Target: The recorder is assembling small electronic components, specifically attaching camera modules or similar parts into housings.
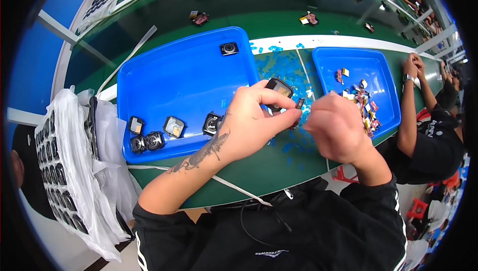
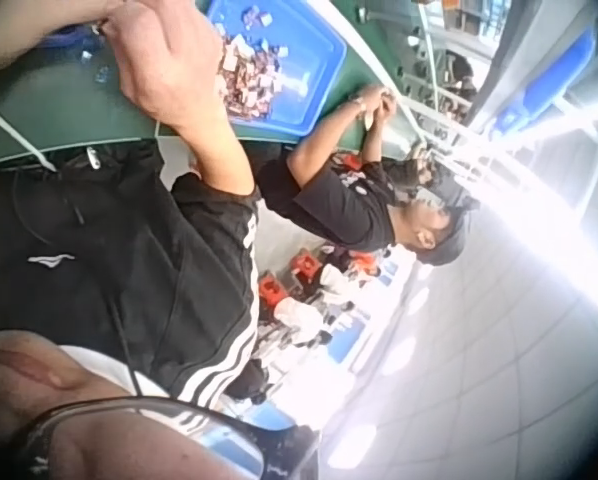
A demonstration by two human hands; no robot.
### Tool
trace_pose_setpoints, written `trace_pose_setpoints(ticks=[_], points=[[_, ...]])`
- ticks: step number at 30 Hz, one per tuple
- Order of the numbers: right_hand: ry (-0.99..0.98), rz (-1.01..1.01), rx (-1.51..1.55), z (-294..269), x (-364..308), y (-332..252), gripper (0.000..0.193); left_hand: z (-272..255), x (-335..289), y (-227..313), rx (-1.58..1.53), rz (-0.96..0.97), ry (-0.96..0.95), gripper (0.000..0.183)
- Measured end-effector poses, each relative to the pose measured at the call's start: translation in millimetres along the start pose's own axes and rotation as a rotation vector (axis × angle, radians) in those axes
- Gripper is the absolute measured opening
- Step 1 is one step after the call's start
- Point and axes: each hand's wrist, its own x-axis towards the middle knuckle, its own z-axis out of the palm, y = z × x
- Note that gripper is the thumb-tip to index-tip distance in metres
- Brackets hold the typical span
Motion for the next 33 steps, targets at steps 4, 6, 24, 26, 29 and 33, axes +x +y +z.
trace_pose_setpoints(ticks=[4,6,24,26,29,33], points=[[-0.083,0.399,-0.019,0.9,-11.1,9.7,0.025,-5.8,5.5,-1.2,-0.101,-0.02,-0.023,0.014],[-0.127,0.409,-0.103,3.3,-16.5,12.4,0.025,-5.6,5.5,-0.4,-0.135,-0.017,-0.041,0.014],[0.233,0.733,0.662,28.2,-3.3,-9.2,0.019,8.6,3.7,-7.3,-0.41,0.12,0.167,0.044],[0.217,0.725,0.635,31.8,2.5,-12.8,0.019,9.8,1.5,-4.3,-0.482,0.062,0.154,0.04],[0.245,0.704,0.543,38.4,8.3,-13.1,0.017,10.3,0.3,-6.8,-0.516,0.007,0.125,0.037],[0.31,0.713,0.363,34.2,15.9,-12.4,0.015,13.4,0.1,-4.5,-0.585,0.086,0.102,0.037]])
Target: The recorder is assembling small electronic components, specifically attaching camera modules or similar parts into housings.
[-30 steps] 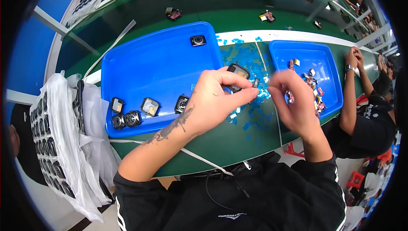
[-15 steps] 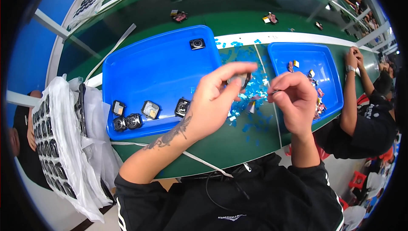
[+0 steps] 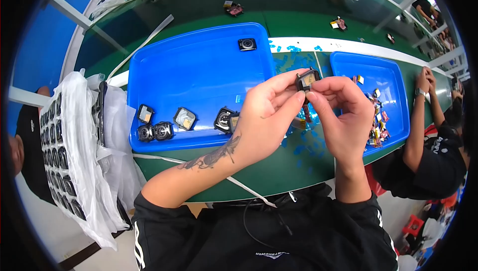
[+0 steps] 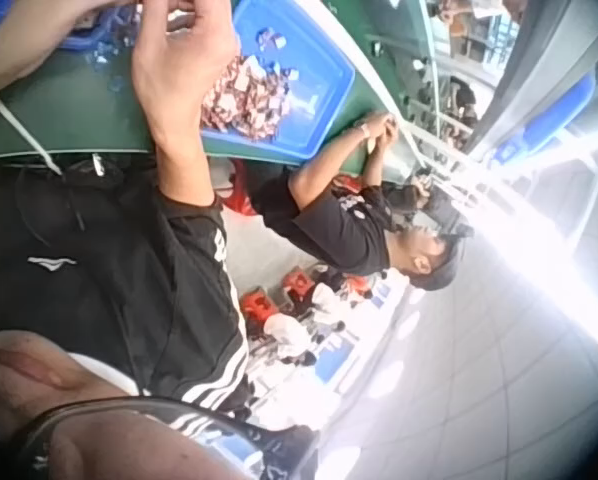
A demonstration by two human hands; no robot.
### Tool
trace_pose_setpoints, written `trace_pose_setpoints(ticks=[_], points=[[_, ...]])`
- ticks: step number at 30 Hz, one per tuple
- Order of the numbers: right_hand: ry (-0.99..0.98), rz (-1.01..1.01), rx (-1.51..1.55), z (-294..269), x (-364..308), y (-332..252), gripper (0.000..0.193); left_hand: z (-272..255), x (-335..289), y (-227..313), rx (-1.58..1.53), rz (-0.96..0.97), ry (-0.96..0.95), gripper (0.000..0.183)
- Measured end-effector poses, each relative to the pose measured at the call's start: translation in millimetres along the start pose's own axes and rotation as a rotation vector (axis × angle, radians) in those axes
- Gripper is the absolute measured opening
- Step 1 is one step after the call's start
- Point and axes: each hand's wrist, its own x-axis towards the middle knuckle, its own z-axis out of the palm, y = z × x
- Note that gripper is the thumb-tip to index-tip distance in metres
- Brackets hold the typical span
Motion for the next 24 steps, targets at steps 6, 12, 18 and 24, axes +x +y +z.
trace_pose_setpoints(ticks=[6,12,18,24], points=[[-0.032,-0.056,-0.03,-3.6,1.6,-2.7,0.009,-3.5,-0.9,-3.1,0.115,0.085,-0.085,0.04],[-0.044,-0.075,-0.014,-6.2,2.5,0.1,0.011,-2.4,-2.6,-6.1,0.149,0.099,-0.089,0.041],[-0.067,-0.095,-0.07,-8.7,2.9,-1.8,0.012,-3.0,-3.8,-5.8,0.212,0.15,-0.113,0.041],[-0.057,-0.193,-0.152,-9.0,6.2,-3.3,0.014,-3.0,-6.2,-4.9,0.347,0.181,-0.16,0.041]])
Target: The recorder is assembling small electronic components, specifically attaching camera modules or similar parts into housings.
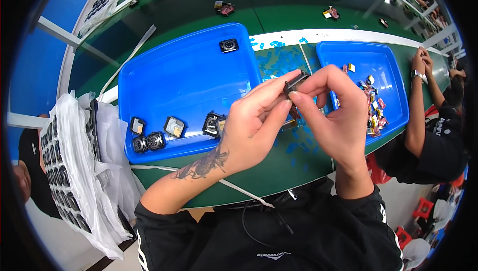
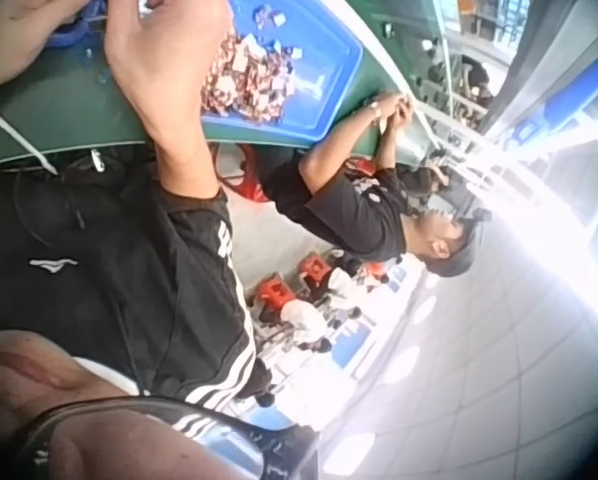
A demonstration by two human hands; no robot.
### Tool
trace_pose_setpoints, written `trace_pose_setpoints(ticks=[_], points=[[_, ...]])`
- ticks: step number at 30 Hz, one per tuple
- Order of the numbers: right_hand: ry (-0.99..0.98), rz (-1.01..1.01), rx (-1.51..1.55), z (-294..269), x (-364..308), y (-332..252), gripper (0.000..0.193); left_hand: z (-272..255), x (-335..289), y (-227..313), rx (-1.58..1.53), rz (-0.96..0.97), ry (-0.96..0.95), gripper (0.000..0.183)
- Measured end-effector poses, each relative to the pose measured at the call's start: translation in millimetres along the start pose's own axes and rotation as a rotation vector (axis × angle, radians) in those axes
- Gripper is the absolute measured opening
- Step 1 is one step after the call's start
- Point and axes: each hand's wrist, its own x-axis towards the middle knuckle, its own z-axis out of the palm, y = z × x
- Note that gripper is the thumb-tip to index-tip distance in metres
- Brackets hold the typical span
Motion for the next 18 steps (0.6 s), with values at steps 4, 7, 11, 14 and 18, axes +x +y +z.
trace_pose_setpoints(ticks=[4,7,11,14,18], points=[[0.015,0.121,-0.007,1.2,-1.0,-3.8,0.026,-1.4,1.5,-1.0,-0.123,-0.058,0.021,0.042],[0.045,0.039,-0.077,2.6,-1.1,2.3,0.032,0.5,1.1,-4.9,-0.17,-0.094,0.014,0.041],[0.081,0.064,-0.035,-2.6,-3.4,14.1,0.029,-0.8,3.7,-3.3,-0.221,-0.078,0.013,0.043],[0.11,0.268,0.344,-9.3,-15.2,15.4,0.031,4.1,7.1,7.0,-0.363,-0.051,0.112,0.048],[-0.098,0.304,0.462,-4.3,-29.8,1.1,0.03,2.2,8.8,8.5,-0.302,0.006,0.153,0.043]])
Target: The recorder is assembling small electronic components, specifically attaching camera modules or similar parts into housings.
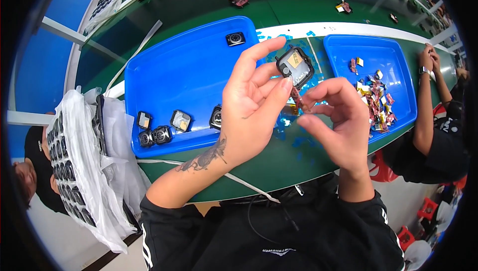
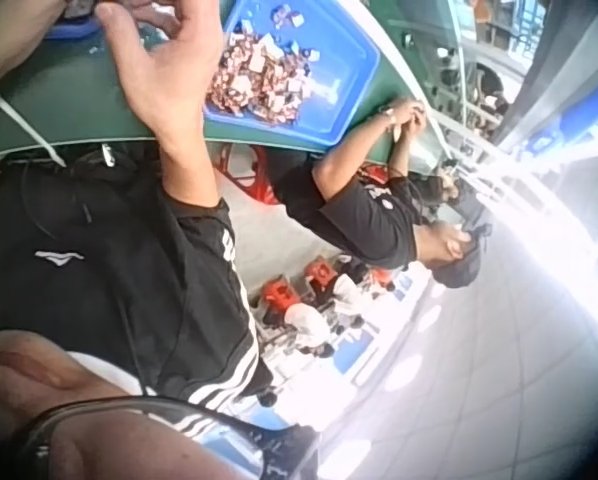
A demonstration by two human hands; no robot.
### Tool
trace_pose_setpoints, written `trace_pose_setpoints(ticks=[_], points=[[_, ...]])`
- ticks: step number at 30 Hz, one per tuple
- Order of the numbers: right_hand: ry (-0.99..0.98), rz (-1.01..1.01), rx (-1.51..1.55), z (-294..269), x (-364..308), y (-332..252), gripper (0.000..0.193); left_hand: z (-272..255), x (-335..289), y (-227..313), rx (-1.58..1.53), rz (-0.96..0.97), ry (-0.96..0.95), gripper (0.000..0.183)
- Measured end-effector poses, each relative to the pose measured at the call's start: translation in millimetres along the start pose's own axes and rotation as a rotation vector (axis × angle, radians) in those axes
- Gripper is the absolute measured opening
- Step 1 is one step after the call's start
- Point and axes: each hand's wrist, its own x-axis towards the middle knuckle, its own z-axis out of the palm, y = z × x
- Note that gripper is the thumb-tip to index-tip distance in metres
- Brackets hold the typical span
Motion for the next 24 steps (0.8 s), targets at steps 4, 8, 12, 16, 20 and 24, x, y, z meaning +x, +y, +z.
trace_pose_setpoints(ticks=[4,8,12,16,20,24], points=[[0.043,-0.017,0.119,-3.2,0.3,3.1,0.026,-16.8,2.2,7.5,0.41,0.221,-0.173,0.032],[0.064,-0.006,0.305,-7.5,4.7,-3.3,0.024,-11.8,3.2,27.0,0.751,0.195,-0.231,0.03],[0.026,-0.104,0.216,-5.2,-3.7,-1.7,0.023,-13.3,5.1,25.2,0.969,0.398,-0.259,0.029],[0.05,-0.082,0.398,-10.9,-4.0,5.9,0.013,-11.0,4.8,32.7,1.035,0.509,-0.335,0.023],[-0.063,0.187,0.456,-20.9,-1.8,8.6,0.014,-5.6,-0.8,33.7,1.148,0.687,-0.419,0.026],[-0.191,0.22,0.418,-24.1,-6.7,2.3,0.012,-7.2,-0.7,35.1,1.197,0.782,-0.487,0.028]])
